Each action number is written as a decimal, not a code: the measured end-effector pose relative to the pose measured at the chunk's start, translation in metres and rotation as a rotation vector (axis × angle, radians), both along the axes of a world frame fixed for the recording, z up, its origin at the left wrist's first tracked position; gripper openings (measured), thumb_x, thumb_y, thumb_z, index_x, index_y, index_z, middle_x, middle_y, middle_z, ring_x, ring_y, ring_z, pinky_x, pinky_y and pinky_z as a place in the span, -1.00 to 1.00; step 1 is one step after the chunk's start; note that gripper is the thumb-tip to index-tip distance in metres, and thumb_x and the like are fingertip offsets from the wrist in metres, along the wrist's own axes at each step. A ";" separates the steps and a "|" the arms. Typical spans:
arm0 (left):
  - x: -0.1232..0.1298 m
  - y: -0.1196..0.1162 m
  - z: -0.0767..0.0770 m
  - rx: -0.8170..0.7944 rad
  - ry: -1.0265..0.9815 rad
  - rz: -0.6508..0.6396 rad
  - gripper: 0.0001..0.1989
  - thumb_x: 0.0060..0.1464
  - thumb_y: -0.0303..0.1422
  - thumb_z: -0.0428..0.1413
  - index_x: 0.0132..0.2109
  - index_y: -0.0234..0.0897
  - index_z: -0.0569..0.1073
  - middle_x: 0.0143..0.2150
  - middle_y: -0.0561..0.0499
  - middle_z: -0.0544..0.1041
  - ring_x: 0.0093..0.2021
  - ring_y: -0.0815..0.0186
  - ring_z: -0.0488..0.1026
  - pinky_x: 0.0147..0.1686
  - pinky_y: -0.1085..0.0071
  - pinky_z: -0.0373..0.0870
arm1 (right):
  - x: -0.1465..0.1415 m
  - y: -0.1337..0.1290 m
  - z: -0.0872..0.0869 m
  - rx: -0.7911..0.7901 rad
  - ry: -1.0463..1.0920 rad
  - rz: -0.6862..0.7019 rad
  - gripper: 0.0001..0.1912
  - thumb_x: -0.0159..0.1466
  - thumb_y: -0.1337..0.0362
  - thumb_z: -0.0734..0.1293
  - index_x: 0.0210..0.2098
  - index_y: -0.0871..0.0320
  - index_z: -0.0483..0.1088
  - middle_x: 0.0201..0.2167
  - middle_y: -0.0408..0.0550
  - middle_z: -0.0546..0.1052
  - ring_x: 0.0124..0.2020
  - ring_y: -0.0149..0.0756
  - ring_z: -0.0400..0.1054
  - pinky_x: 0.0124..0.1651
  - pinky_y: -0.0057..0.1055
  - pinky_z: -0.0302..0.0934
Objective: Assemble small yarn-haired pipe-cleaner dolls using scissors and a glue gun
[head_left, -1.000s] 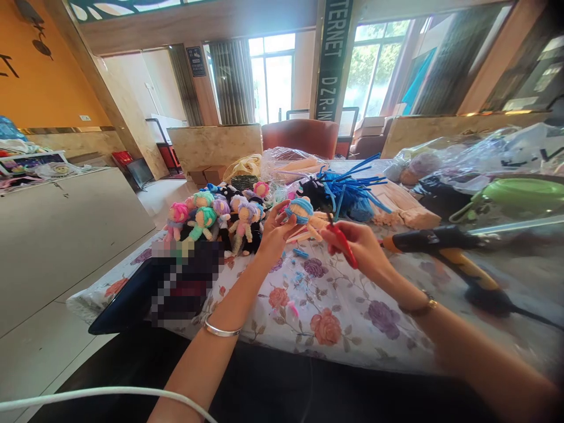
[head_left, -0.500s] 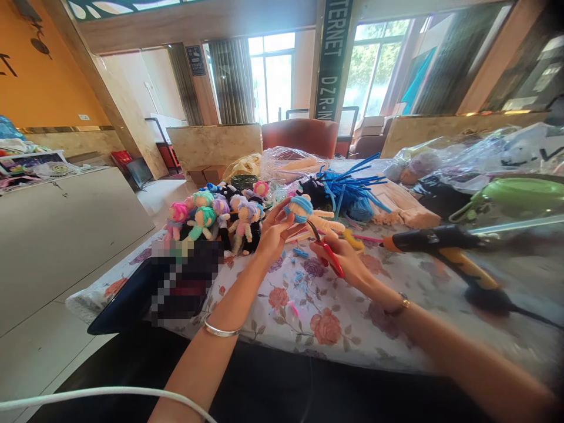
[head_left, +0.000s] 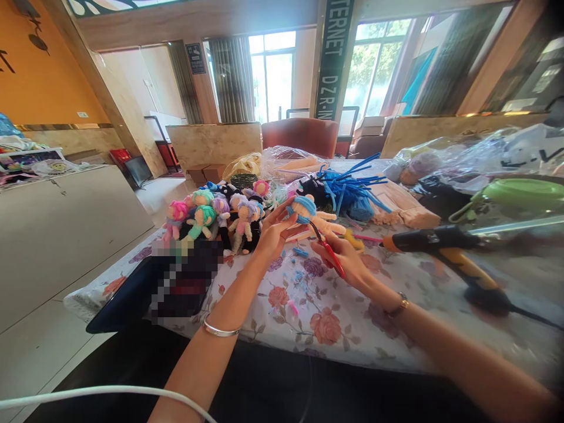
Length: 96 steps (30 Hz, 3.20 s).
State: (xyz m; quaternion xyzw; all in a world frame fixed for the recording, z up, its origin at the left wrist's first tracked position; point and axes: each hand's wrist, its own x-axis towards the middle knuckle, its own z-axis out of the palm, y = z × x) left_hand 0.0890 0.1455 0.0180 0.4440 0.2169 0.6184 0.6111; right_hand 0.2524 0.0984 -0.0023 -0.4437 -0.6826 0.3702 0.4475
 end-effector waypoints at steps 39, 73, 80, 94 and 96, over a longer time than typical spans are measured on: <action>0.000 0.000 -0.002 0.032 0.006 -0.014 -0.58 -0.15 -0.46 0.26 -0.06 -0.14 0.51 -0.14 0.04 0.56 -0.21 0.28 0.54 -0.04 0.12 0.45 | 0.001 0.001 -0.007 -0.045 0.011 -0.037 -0.51 0.09 -0.17 0.32 -0.51 0.15 0.19 -0.66 -0.24 0.18 -0.59 -0.47 0.02 -0.54 -0.45 -0.12; 0.004 -0.003 -0.001 0.049 0.044 0.005 -0.63 -0.14 -0.44 0.26 -0.11 -0.14 0.48 -0.22 0.07 0.53 -0.24 0.33 0.52 -0.09 0.20 0.47 | -0.001 0.006 -0.013 -0.019 0.043 -0.029 -0.49 0.08 -0.16 0.33 -0.58 0.13 0.14 -0.64 -0.22 0.11 -0.59 -0.47 -0.02 -0.55 -0.45 -0.14; 0.004 -0.003 -0.002 0.052 0.031 -0.012 -0.59 -0.14 -0.43 0.26 -0.07 -0.13 0.48 -0.22 0.07 0.54 -0.21 0.30 0.53 -0.03 0.13 0.44 | -0.001 0.003 -0.007 -0.041 0.014 -0.079 -0.45 0.00 -0.19 0.37 -0.61 0.12 0.12 -0.67 -0.23 0.10 -0.61 -0.47 -0.04 -0.56 -0.44 -0.18; 0.003 -0.004 -0.001 0.054 0.001 -0.013 -0.61 -0.16 -0.43 0.27 -0.10 -0.15 0.49 -0.22 0.07 0.54 -0.24 0.29 0.53 -0.07 0.14 0.47 | -0.001 0.002 -0.007 -0.070 -0.015 -0.039 -0.43 0.04 -0.24 0.31 -0.65 0.12 0.12 -0.70 -0.19 0.18 -0.62 -0.44 0.03 -0.53 -0.41 -0.15; 0.003 -0.004 -0.001 0.055 0.005 -0.011 -0.59 -0.16 -0.43 0.28 -0.08 -0.15 0.48 -0.22 0.07 0.54 -0.23 0.30 0.53 -0.06 0.15 0.46 | -0.002 0.001 -0.006 -0.080 -0.006 -0.039 -0.43 0.03 -0.24 0.32 -0.65 0.12 0.12 -0.71 -0.20 0.17 -0.63 -0.45 0.03 -0.54 -0.41 -0.15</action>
